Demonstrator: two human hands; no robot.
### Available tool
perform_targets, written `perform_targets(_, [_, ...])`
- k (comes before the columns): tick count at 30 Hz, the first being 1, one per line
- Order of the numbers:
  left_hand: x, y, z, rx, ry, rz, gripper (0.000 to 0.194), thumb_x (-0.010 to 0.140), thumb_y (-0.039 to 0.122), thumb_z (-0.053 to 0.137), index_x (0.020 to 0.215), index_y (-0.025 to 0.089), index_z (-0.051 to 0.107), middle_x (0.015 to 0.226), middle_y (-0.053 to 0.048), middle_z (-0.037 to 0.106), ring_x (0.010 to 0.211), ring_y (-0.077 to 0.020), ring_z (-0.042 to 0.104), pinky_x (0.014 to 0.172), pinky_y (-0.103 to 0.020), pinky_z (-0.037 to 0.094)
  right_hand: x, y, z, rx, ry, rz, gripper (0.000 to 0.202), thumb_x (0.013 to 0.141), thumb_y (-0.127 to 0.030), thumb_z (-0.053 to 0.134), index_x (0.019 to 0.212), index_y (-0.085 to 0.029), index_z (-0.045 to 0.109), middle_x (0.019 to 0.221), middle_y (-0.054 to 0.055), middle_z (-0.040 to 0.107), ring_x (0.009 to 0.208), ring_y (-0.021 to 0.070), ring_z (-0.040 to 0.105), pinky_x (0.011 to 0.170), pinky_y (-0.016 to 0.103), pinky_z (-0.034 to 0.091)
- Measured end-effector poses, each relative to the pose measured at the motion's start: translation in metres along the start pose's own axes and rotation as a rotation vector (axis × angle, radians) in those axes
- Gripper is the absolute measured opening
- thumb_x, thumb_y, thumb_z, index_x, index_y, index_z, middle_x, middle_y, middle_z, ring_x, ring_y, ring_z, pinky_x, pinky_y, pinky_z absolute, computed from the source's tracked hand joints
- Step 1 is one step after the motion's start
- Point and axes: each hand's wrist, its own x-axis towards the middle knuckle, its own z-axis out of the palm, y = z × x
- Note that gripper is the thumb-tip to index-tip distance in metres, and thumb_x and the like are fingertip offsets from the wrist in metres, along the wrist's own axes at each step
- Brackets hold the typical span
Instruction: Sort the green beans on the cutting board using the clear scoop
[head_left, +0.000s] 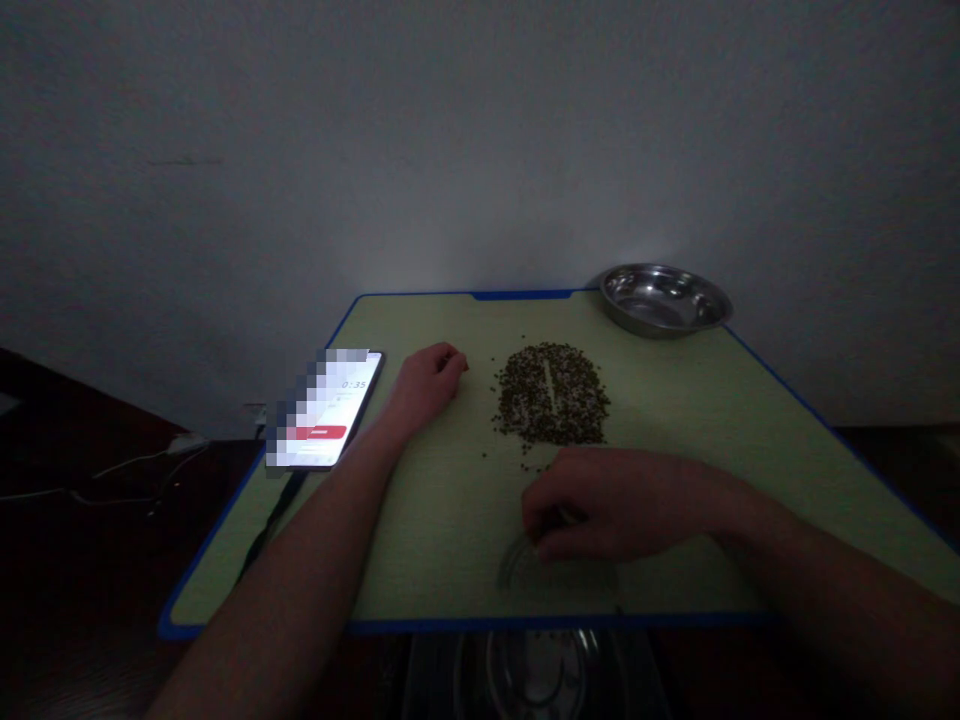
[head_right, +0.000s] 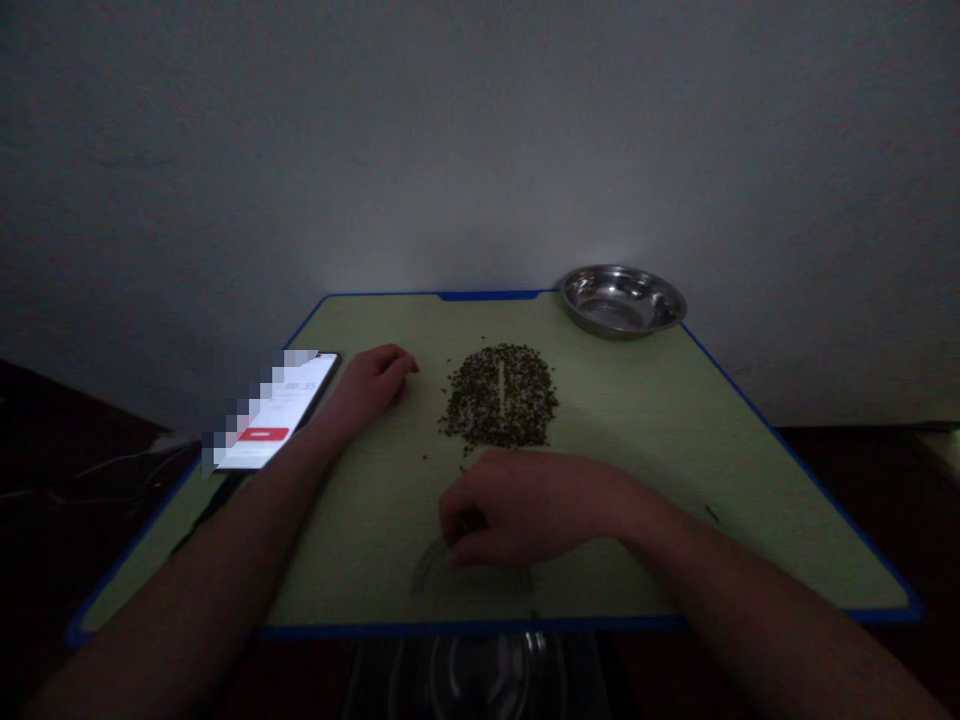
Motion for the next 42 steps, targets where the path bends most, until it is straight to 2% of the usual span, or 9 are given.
perform_targets(3, [0.000, 0.001, 0.000, -0.007, 0.000, -0.004, 0.022, 0.083, 0.031, 0.047, 0.072, 0.018, 0.059, 0.053, 0.002, 0.053, 0.054, -0.0142, 0.050, 0.056, -0.028, 0.035, -0.007, 0.013, -0.013, 0.045, -0.039, 0.065, 0.012, 0.084, -0.026, 0.064, 0.085, -0.015, 0.069, 0.069, -0.002, 0.063, 0.062, 0.0100, 0.056, 0.056, 0.021, 0.038])
perform_targets(6, [0.000, 0.002, 0.000, -0.022, -0.006, -0.012, 0.021, 0.083, 0.031, 0.047, 0.071, 0.018, 0.059, 0.054, 0.002, 0.053, 0.054, -0.0143, 0.051, 0.056, -0.028, 0.036, -0.013, 0.025, -0.021, 0.099, -0.168, 0.165, 0.014, 0.083, -0.028, 0.064, 0.083, -0.014, 0.066, 0.067, -0.002, 0.063, 0.061, 0.0110, 0.057, 0.054, 0.021, 0.040])
perform_targets(12, [-0.001, 0.003, -0.001, -0.009, -0.007, -0.007, 0.021, 0.083, 0.030, 0.047, 0.071, 0.018, 0.059, 0.053, 0.002, 0.053, 0.052, -0.0135, 0.049, 0.055, -0.028, 0.035, -0.008, 0.021, -0.012, 0.118, -0.341, 0.241, 0.015, 0.081, -0.030, 0.061, 0.079, -0.015, 0.064, 0.059, -0.004, 0.059, 0.047, 0.0093, 0.053, 0.046, 0.021, 0.039])
perform_targets(18, [-0.002, 0.004, -0.001, -0.013, -0.008, -0.016, 0.021, 0.083, 0.030, 0.047, 0.071, 0.018, 0.059, 0.054, 0.001, 0.054, 0.052, -0.0138, 0.049, 0.056, -0.029, 0.035, -0.003, 0.007, -0.002, 0.041, -0.271, 0.174, 0.012, 0.078, -0.028, 0.064, 0.077, -0.016, 0.066, 0.064, -0.002, 0.065, 0.054, 0.0105, 0.058, 0.049, 0.021, 0.040])
perform_targets(23, [-0.001, 0.004, -0.001, -0.013, -0.005, -0.013, 0.021, 0.083, 0.030, 0.047, 0.071, 0.018, 0.059, 0.054, 0.001, 0.054, 0.054, -0.0141, 0.049, 0.056, -0.029, 0.035, -0.011, 0.011, -0.014, 0.206, -0.224, 0.147, 0.012, 0.081, -0.027, 0.064, 0.077, -0.016, 0.064, 0.065, -0.002, 0.064, 0.060, 0.0105, 0.060, 0.053, 0.020, 0.042])
perform_targets(26, [0.000, 0.003, -0.001, -0.020, -0.020, -0.013, 0.020, 0.083, 0.030, 0.047, 0.072, 0.018, 0.059, 0.055, 0.001, 0.054, 0.054, -0.0143, 0.050, 0.056, -0.029, 0.035, -0.023, 0.025, -0.031, 0.302, -0.112, 0.147, 0.018, 0.083, -0.032, 0.064, 0.077, -0.016, 0.062, 0.066, -0.001, 0.064, 0.063, 0.0120, 0.060, 0.055, 0.022, 0.044])
perform_targets(33, [0.000, 0.001, -0.002, 0.003, -0.021, 0.010, 0.023, 0.081, 0.034, 0.045, 0.070, 0.019, 0.057, 0.055, 0.001, 0.054, 0.056, -0.0160, 0.050, 0.056, -0.029, 0.034, -0.057, 0.081, -0.068, 0.170, 0.133, 0.246, 0.035, 0.084, -0.049, 0.062, 0.075, -0.015, 0.065, 0.063, -0.002, 0.057, 0.059, 0.0120, 0.051, 0.057, 0.026, 0.040])
perform_targets(37, [0.000, 0.000, -0.002, 0.008, -0.032, 0.015, 0.024, 0.082, 0.036, 0.045, 0.067, 0.019, 0.055, 0.055, 0.001, 0.054, 0.055, -0.0153, 0.049, 0.056, -0.028, 0.033, -0.062, 0.100, -0.070, 0.183, 0.110, 0.301, 0.037, 0.082, -0.051, 0.064, 0.074, -0.015, 0.066, 0.058, -0.004, 0.051, 0.055, 0.0103, 0.045, 0.052, 0.025, 0.035])
perform_targets(42, [0.000, -0.001, -0.002, 0.016, -0.031, 0.008, 0.024, 0.083, 0.035, 0.044, 0.068, 0.020, 0.055, 0.056, 0.001, 0.054, 0.056, -0.0153, 0.050, 0.056, -0.028, 0.034, -0.055, 0.095, -0.063, 0.180, 0.042, 0.312, 0.032, 0.082, -0.046, 0.064, 0.072, -0.015, 0.066, 0.055, -0.005, 0.047, 0.050, 0.0079, 0.039, 0.048, 0.023, 0.031])
